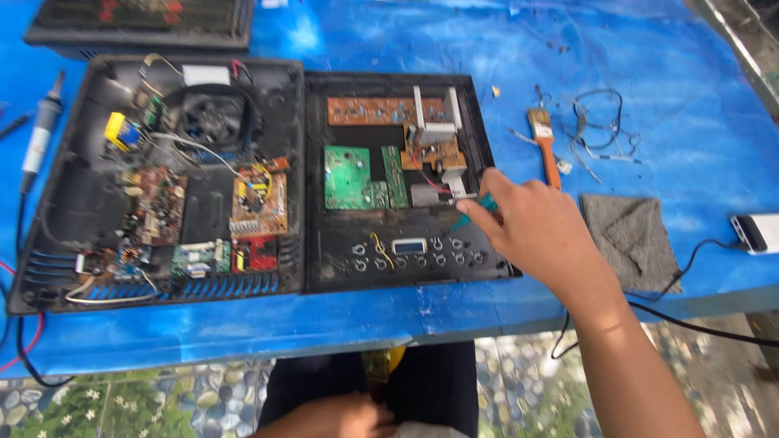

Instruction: Diagnosing and repairing the internal electronic components of an induction cooker using a screwdriver and manual manipulation.

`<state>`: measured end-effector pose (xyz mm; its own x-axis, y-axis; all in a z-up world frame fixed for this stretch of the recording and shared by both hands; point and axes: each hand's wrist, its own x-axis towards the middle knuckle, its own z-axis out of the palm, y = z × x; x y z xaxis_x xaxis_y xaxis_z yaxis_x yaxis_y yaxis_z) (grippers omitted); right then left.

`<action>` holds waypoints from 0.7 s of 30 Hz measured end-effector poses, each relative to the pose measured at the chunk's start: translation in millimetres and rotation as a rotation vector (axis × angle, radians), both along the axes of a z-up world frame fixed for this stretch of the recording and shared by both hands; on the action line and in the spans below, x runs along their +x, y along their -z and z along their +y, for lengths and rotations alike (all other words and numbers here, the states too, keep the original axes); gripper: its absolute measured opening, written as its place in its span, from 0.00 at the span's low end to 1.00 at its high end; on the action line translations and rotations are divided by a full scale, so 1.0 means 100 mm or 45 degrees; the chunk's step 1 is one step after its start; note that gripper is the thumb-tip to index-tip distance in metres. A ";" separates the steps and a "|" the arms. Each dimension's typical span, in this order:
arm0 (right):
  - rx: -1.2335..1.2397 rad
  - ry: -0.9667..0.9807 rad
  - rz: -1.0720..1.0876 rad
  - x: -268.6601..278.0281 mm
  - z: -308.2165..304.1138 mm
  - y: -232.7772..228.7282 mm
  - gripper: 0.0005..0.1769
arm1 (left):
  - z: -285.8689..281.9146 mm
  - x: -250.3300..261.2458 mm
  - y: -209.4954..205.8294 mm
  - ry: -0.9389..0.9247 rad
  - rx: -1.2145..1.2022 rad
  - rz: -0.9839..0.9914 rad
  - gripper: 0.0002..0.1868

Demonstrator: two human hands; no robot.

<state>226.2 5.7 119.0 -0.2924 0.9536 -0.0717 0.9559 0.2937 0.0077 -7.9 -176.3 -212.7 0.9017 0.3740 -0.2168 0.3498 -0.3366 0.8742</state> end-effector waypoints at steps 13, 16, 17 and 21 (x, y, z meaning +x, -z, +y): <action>-0.041 0.043 0.044 -0.03 -0.13 -0.07 0.22 | -0.23 -0.15 -0.40 -0.017 0.378 -0.343 0.11; -0.033 0.028 0.068 0.01 -0.16 -0.04 0.22 | -0.22 -0.13 -0.44 -0.003 0.290 -0.248 0.12; 0.004 -0.005 0.094 0.04 -0.16 -0.02 0.21 | -0.19 -0.13 -0.47 0.013 0.252 -0.197 0.14; 0.016 -0.018 0.134 0.10 -0.17 0.03 0.20 | -0.18 -0.15 -0.57 0.016 0.302 -0.242 0.10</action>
